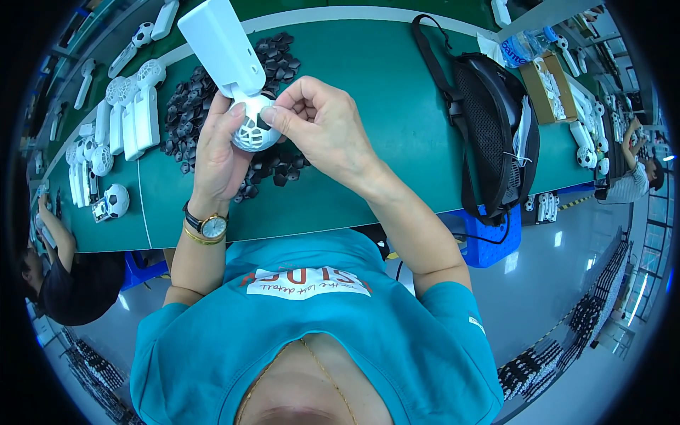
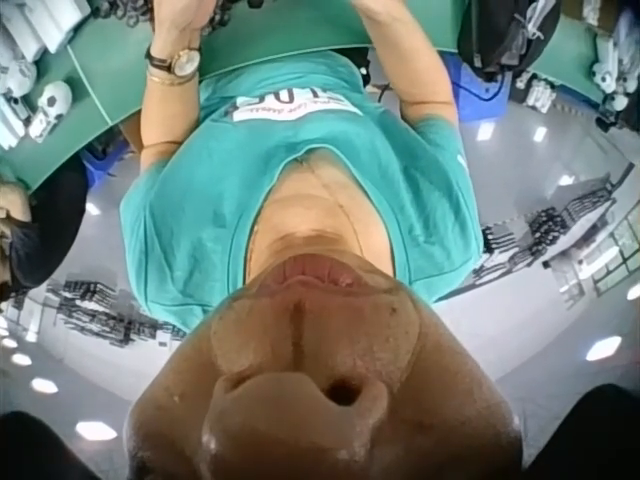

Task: Assembling small white handheld fans by attaching black components at a factory workbench.

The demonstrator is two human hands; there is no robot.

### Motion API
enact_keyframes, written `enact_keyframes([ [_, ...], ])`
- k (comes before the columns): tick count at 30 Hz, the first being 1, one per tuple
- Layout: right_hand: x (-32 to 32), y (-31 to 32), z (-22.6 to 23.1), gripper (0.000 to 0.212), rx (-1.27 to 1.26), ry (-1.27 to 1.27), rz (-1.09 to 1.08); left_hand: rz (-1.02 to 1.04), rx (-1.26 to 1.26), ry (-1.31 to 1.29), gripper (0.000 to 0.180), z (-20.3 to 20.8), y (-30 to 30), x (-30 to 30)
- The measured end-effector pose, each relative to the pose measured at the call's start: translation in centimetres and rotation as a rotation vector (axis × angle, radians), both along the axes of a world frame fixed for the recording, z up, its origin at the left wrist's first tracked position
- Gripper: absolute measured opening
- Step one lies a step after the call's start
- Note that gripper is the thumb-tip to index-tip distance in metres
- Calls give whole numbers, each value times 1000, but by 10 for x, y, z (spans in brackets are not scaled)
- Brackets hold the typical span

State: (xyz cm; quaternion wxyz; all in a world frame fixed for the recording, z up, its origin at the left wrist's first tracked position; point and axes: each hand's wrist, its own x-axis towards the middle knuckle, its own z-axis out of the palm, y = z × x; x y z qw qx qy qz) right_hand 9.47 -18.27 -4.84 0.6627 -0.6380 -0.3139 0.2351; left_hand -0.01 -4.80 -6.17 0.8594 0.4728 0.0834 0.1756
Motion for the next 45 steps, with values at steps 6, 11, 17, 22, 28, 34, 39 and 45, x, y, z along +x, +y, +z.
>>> enact_keyframes([
  [6, 7, 2, 0, 17, -31, 87, 52, 30, 313, 4, 54, -5, 3, 0],
  [11, 20, -1, 0, 18, 26, 275, 192, -7, 325, 33, 57, 2, 9, 2],
  [17, 19, -33, -26, 18, -179, 61, 60, -97, -91, -26, 50, 15, 32, 0],
  [22, 2, -41, -38, 17, -358, -472, 127, -58, -35, -20, 46, 7, 47, -8],
  [28, -3, -20, -40, 17, -336, -740, 152, -2, 121, -28, 44, 3, 44, -7],
  [34, -7, -11, -38, 12, -364, -1055, 173, 26, 146, 13, 43, 2, 49, -8],
  [39, -12, -6, -29, 8, -489, -1290, 256, 97, 133, 0, 43, 10, 36, -4],
  [45, -20, -3, -24, 8, -580, -1451, 316, 142, 164, 59, 55, 10, 33, 0],
])
